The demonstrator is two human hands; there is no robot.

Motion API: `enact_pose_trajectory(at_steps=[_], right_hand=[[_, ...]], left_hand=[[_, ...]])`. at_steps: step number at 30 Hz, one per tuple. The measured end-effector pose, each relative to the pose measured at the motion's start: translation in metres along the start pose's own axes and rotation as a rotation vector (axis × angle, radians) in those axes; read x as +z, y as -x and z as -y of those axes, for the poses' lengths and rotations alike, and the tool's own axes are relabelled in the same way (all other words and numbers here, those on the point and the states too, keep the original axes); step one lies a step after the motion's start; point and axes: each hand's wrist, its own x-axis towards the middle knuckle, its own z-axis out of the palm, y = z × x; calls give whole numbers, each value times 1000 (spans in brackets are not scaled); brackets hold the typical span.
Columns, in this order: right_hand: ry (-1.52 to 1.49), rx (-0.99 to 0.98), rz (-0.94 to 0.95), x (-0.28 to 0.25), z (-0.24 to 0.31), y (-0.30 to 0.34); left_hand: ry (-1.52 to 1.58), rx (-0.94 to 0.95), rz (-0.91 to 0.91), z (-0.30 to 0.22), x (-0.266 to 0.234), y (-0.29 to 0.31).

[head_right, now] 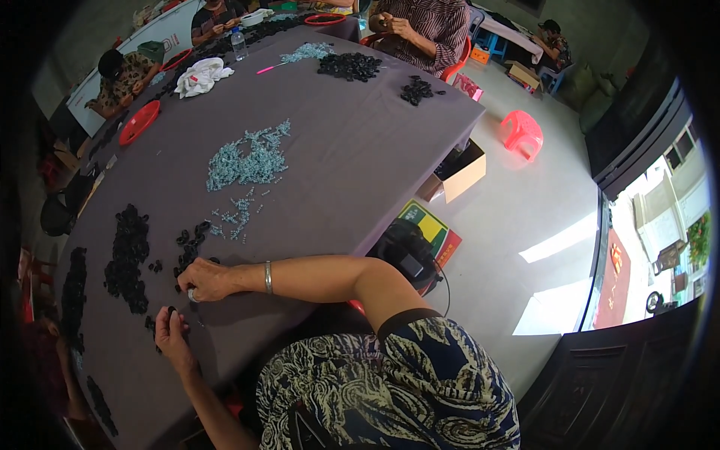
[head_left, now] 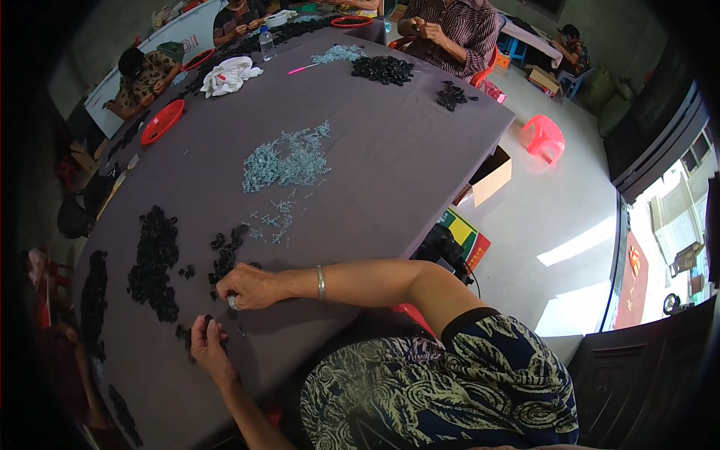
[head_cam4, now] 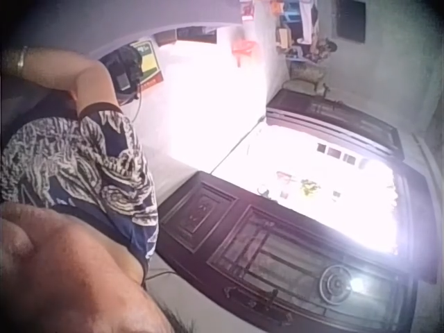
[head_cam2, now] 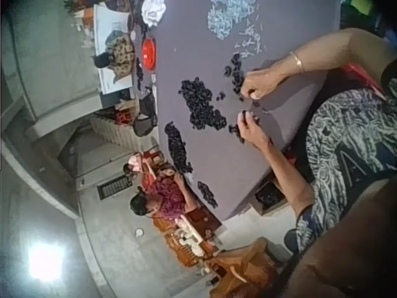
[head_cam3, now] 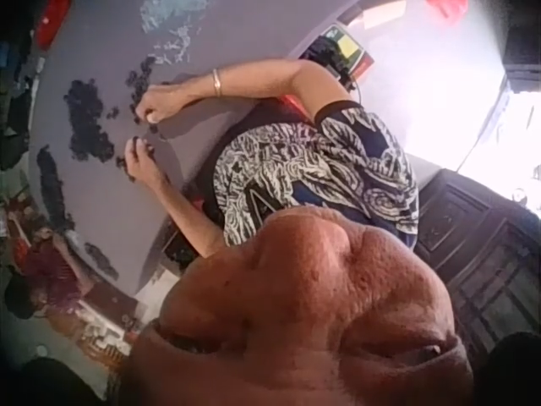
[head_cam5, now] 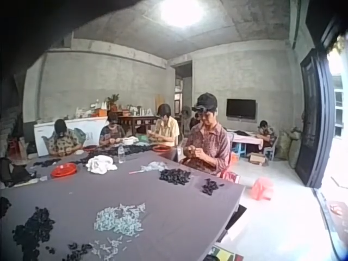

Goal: Sorting various small black and blue plastic components into groups on a table.

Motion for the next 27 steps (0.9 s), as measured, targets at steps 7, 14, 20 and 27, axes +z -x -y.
enact_pose_trajectory(at_steps=[7, 14, 20, 27], right_hand=[[-19, 28, 31, -3, 2, -1], [-66, 63, 20, -3, -1, -1], [-66, 46, 4, -2, -2, -2], [-79, 61, 22, -3, -2, -2]], left_hand=[[-4, -11, -14, -2, 2, 1], [6, -11, -20, -4, 5, 3], [-1, -6, -15, -5, 5, 3], [-12, -1, -28, -5, 6, 3]])
